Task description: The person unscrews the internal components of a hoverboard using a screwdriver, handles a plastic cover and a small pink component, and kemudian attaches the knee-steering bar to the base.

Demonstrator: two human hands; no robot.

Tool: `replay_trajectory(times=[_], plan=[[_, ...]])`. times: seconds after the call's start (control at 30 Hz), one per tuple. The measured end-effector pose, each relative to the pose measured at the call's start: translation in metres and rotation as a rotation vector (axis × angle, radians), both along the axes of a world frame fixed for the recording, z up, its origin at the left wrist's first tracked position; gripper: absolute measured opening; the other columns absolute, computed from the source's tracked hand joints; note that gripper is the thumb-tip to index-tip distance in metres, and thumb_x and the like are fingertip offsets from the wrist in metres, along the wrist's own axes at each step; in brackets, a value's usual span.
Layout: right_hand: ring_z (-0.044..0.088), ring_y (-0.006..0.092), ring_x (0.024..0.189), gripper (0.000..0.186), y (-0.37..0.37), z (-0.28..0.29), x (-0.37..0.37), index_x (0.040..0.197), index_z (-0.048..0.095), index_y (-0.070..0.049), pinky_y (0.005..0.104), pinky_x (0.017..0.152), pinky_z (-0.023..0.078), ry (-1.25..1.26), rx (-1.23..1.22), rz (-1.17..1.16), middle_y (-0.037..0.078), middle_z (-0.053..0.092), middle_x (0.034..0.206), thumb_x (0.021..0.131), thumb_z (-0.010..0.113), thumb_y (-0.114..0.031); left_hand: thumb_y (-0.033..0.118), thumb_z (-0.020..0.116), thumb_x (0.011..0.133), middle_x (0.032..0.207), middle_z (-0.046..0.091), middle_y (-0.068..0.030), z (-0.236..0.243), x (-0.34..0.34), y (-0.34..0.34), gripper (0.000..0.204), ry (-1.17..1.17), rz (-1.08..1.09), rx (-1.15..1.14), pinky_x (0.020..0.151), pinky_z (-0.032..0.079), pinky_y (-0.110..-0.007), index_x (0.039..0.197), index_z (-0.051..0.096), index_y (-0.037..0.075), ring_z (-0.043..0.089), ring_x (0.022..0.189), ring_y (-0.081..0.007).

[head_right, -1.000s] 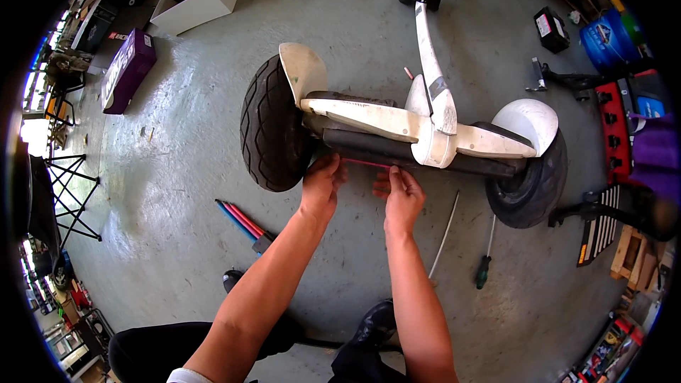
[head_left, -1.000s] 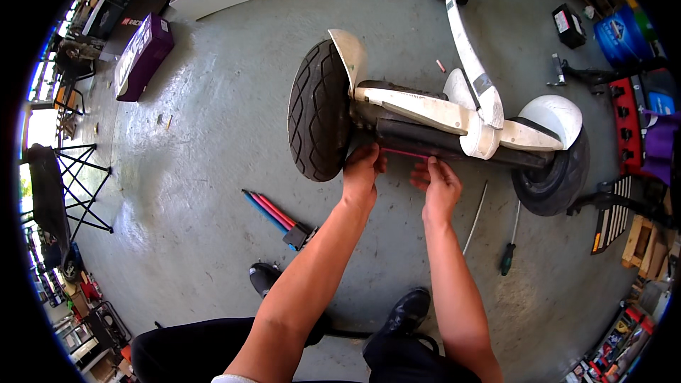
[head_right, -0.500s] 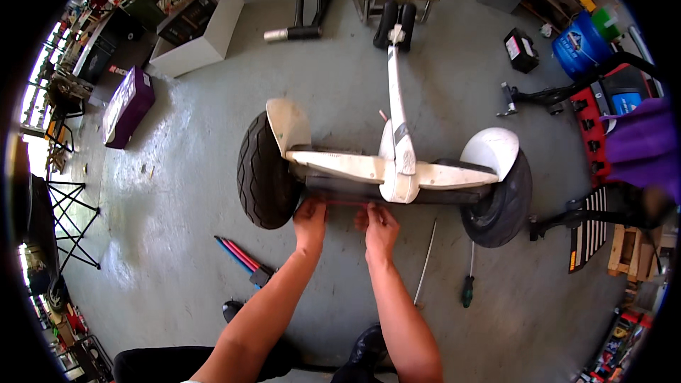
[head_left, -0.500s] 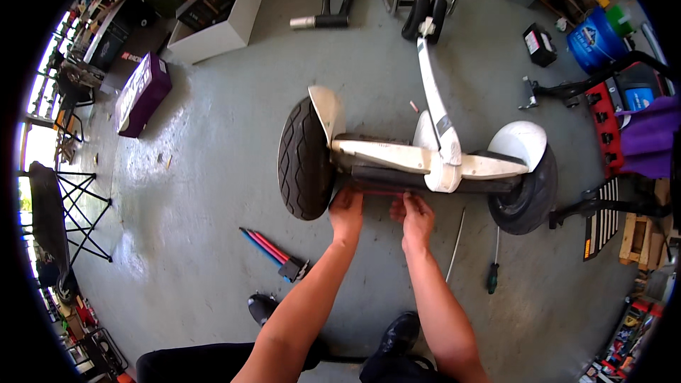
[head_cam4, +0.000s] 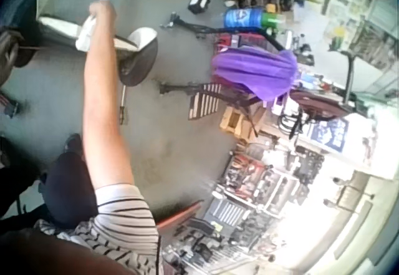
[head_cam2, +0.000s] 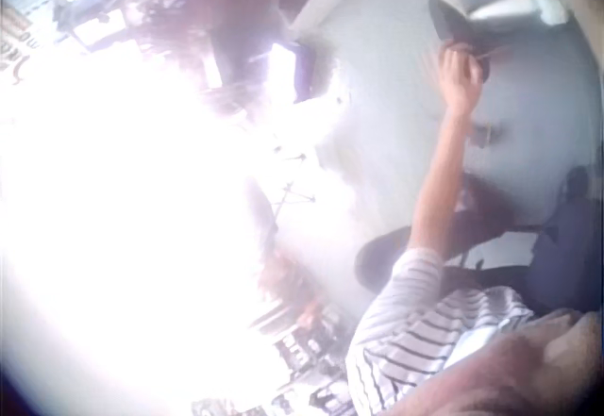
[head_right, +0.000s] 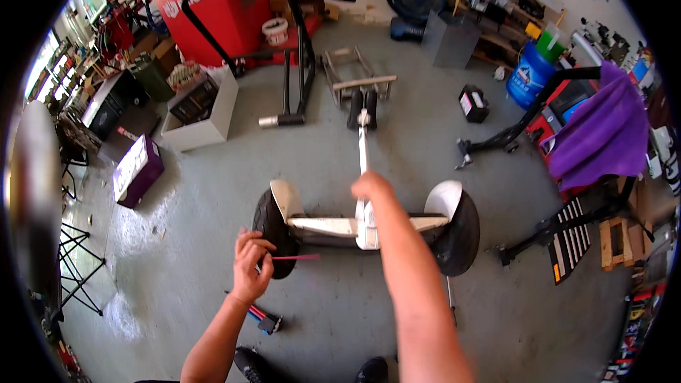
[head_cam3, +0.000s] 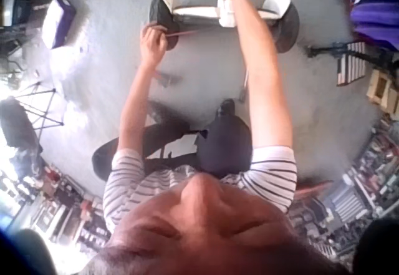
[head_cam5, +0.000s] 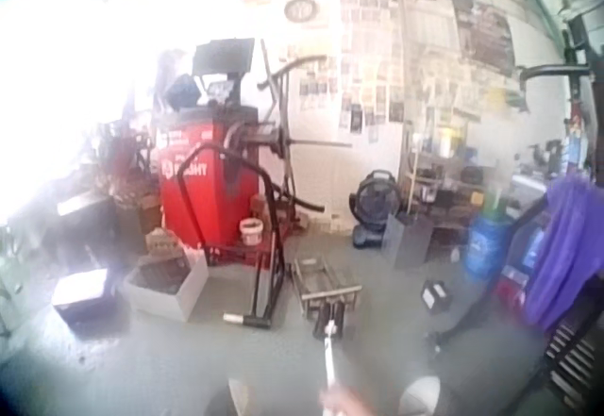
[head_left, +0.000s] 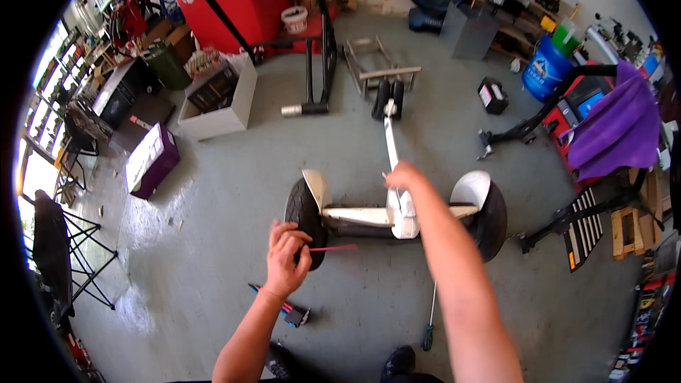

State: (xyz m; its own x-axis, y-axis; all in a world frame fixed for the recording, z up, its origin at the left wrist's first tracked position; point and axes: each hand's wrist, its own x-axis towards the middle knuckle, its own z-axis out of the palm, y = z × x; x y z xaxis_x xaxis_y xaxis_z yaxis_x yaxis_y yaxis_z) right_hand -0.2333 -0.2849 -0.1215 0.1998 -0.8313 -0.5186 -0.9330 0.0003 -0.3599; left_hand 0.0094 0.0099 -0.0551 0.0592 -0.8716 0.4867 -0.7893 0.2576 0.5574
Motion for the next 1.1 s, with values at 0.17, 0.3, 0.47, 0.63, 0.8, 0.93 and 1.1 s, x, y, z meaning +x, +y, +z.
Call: replay_trajectory(times=[0.17, 0.3, 0.47, 0.63, 0.8, 0.93, 1.1], plan=[[0.072, 0.0397, 0.103, 0.037, 0.039, 0.016, 0.006, 0.109, 0.073, 0.003, 0.0427, 0.088, 0.056, -0.130, -0.166, -0.296, 0.025, 0.074, 0.107, 0.076, 0.072, -0.015, -0.003, 0.061, 0.085, 0.103, 0.070, -0.0096, -0.025, 0.000, 0.023, 0.008, 0.140, 0.027, 0.034, 0.107, 0.042, -0.047, 0.081, 0.057, 0.003, 0.056, 0.123, -0.0352], [0.071, 0.0386, 0.103, 0.044, 0.130, 0.018, 0.003, 0.122, 0.064, 0.003, 0.0424, 0.091, 0.055, -0.626, -0.624, -0.286, 0.025, 0.072, 0.109, 0.079, 0.071, -0.006, -0.007, 0.062, 0.083, 0.094, 0.072, -0.0095, -0.011, 0.000, 0.062, 0.010, 0.236, 0.101, -0.010, 0.098, 0.051, -0.046, 0.081, 0.058, 0.002, 0.066, 0.104, -0.0306], [0.064, 0.0453, 0.099, 0.043, 0.208, 0.037, -0.013, 0.126, 0.059, 0.002, 0.0473, 0.089, 0.051, -0.690, -0.915, -0.230, 0.022, 0.066, 0.105, 0.090, 0.072, -0.018, -0.004, 0.068, 0.080, 0.091, 0.074, -0.0111, 0.030, -0.031, 0.111, 0.014, 0.366, 0.144, -0.126, 0.085, 0.058, -0.040, 0.077, 0.056, 0.003, 0.069, 0.075, -0.0265], [0.067, 0.0417, 0.102, 0.039, 0.258, 0.055, -0.047, 0.117, 0.063, 0.003, 0.0461, 0.088, 0.051, -0.525, -0.806, -0.170, 0.023, 0.068, 0.106, 0.094, 0.072, -0.027, -0.005, 0.068, 0.082, 0.106, 0.075, -0.0164, 0.121, -0.094, 0.099, 0.013, 0.462, -0.138, -0.167, 0.077, 0.061, -0.035, 0.081, 0.057, 0.001, 0.074, 0.086, -0.0274], [0.066, 0.0249, 0.093, 0.052, 0.271, 0.061, -0.069, 0.128, 0.058, 0.000, 0.0369, 0.083, 0.053, -0.581, -0.662, -0.080, 0.012, 0.065, 0.101, 0.087, 0.078, -0.023, -0.002, 0.060, 0.095, 0.112, 0.072, -0.0166, 0.121, -0.152, 0.089, 0.006, 0.892, -0.300, 0.169, 0.085, 0.062, -0.035, 0.100, 0.062, -0.004, 0.074, 0.097, -0.0240], [0.064, 0.0160, 0.093, 0.084, 0.247, 0.068, -0.099, 0.152, 0.039, -0.001, 0.0316, 0.087, 0.053, -0.787, -0.217, 0.139, 0.009, 0.058, 0.114, 0.081, 0.082, -0.013, 0.001, 0.051, 0.105, 0.115, 0.068, -0.0172, 0.081, -0.146, 0.100, 0.009, 1.518, -0.314, 0.337, 0.095, 0.060, -0.041, 0.108, 0.055, -0.006, 0.071, 0.102, -0.0227], [0.055, 0.0280, 0.126, 0.123, 0.234, 0.141, -0.094, 0.161, 0.023, -0.001, 0.0366, 0.098, 0.052, -0.221, -0.132, 0.455, 0.016, 0.046, 0.138, 0.071, 0.091, -0.050, -0.001, 0.054, 0.096, 0.097, 0.074, -0.0110, 0.040, -0.042, 0.080, 0.013, 0.612, 0.268, -0.037, 0.095, 0.050, -0.036, 0.092, 0.066, -0.002, 0.068, 0.089, -0.0175]])
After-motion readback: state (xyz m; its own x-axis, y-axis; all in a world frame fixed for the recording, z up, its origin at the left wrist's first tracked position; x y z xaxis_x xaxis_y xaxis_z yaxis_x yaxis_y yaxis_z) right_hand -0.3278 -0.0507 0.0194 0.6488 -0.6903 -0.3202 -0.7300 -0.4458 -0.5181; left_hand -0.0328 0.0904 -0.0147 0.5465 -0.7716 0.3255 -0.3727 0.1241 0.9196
